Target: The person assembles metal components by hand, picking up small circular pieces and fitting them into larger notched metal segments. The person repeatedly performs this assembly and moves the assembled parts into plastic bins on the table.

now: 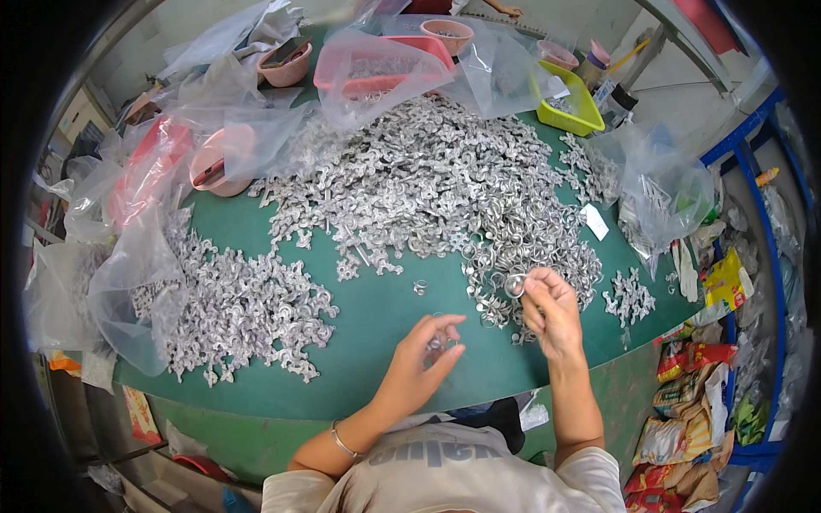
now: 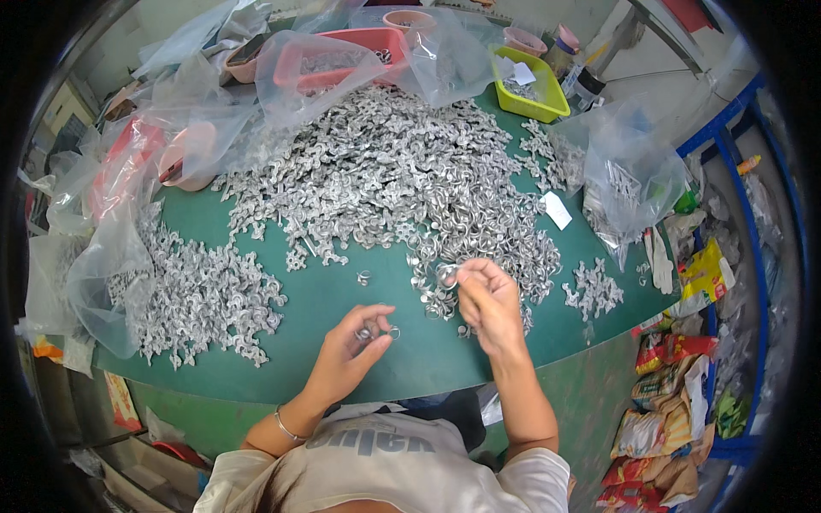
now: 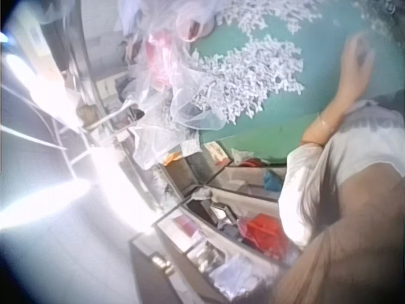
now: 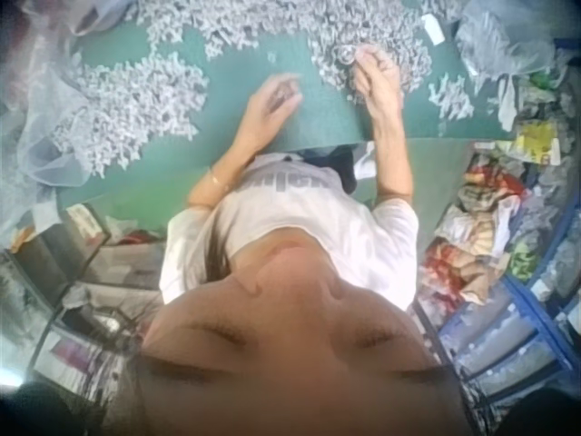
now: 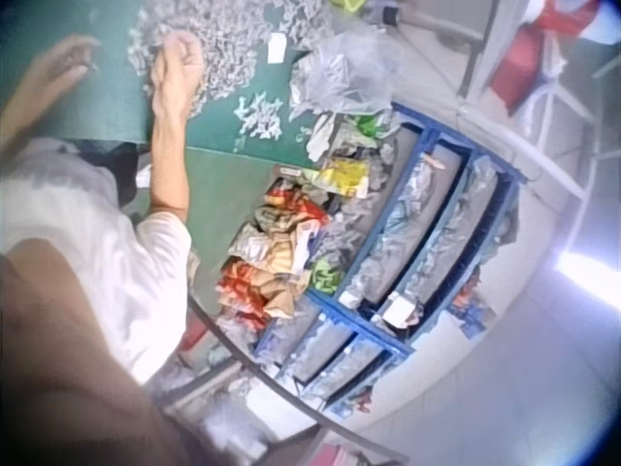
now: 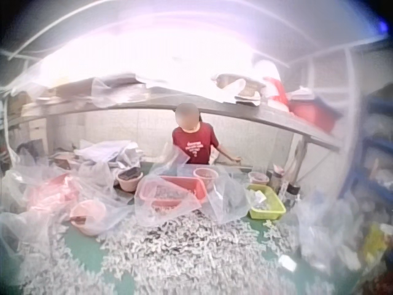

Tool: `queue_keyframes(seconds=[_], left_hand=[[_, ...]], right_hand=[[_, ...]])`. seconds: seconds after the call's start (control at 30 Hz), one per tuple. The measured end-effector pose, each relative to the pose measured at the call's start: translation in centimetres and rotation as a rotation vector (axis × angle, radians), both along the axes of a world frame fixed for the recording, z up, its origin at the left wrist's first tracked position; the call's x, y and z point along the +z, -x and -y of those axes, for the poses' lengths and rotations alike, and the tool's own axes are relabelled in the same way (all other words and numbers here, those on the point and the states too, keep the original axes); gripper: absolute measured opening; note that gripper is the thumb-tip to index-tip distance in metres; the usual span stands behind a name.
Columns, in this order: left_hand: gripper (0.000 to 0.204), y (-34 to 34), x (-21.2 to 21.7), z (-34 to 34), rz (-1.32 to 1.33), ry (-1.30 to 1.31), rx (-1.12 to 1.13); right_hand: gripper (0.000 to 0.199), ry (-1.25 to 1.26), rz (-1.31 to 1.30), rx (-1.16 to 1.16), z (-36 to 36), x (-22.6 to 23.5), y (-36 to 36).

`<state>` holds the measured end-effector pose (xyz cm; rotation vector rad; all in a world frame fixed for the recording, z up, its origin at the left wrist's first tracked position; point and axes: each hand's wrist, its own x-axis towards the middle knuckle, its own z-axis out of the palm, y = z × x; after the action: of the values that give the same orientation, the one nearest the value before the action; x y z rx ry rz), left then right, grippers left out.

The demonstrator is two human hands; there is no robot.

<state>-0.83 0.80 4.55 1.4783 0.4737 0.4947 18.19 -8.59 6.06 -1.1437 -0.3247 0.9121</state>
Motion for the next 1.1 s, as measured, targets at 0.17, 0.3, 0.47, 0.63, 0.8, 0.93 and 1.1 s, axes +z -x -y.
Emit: queue_keyframes(seconds=[0.17,0.3,0.47,0.63,0.8,0.93,1.1], left_hand=[[0.034,-2.0,0.9,0.8,0.103,0.25,0.018],[0.03,-2.7,0.5,1.3,0.088,0.256,0.032],[0.025,-2.6,0.4,1.7,0.103,0.069,0.138],[0.028,-2.1,1.9,1.5,0.098,-0.242,0.118],[0.026,-2.1,1.3,2.6,0.139,0.102,0.168],[0.023,-1.5,1.5,2.6,0.157,0.036,0.197],[0.019,-1.4,1.7,3.0,0.176,0.132,0.209]], right_hand=[[0.006,-0.044,-0.085,0.064,1.3,0.6,3.1],[0.009,-0.044,-0.014,0.113,2.1,0.3,4.7],[0.014,0.042,0.58,-0.043,2.5,0.6,5.8],[0.014,0.058,1.029,-0.127,2.4,1.0,6.0],[0.012,0.037,1.21,-0.289,2.0,0.5,6.8],[0.013,0.015,1.301,-0.366,2.1,0.7,7.2],[0.013,-0.025,1.322,-0.308,2.5,0.6,7.5]])
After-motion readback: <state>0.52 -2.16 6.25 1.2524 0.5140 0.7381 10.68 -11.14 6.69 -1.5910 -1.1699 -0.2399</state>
